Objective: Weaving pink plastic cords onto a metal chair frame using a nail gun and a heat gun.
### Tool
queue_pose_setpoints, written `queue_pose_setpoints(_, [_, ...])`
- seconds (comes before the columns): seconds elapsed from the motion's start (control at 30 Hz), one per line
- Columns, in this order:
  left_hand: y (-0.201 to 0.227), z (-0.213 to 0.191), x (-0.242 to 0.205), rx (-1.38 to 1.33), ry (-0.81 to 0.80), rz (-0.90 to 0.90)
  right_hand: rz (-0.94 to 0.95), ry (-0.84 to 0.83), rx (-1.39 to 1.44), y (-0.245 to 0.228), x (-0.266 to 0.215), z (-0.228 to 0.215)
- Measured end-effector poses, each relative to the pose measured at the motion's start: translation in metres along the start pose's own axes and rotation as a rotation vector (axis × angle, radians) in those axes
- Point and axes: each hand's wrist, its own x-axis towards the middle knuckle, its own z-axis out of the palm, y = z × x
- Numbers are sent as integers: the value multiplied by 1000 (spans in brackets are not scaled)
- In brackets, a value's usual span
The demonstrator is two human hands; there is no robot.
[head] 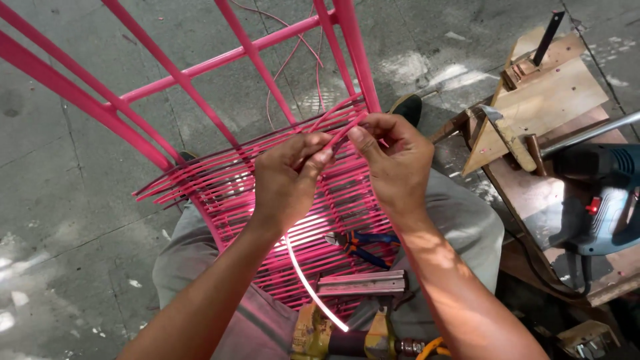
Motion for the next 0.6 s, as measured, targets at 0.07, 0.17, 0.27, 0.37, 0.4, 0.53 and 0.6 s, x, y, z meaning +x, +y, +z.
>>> queue_pose_setpoints(0.07, [3,1,-2,54,4,-15,6,7,20,-4,-1,1])
queue_pose_setpoints(0.17, [4,1,-3,124,7,-7,29,26,77,-8,-3,2])
queue_pose_setpoints(0.27, [12,1,-5,191,4,17,44,46,131,-6,-4,1])
queue_pose_setpoints(0.37, [11,-1,-3,238,-18,-39,44,54,130,-1,-4,1])
queue_pose_setpoints(0.4, [8,-2,-2,232,-39,-95,46,57,114,1,-3,2])
queue_pose_setpoints(0.53, [10,-24,14,305,-162,-13,78,37,134,28,5,-1])
queue_pose_setpoints(0.6, [9,-40,28,484,-357,181,137,-6,216,39,12,-1])
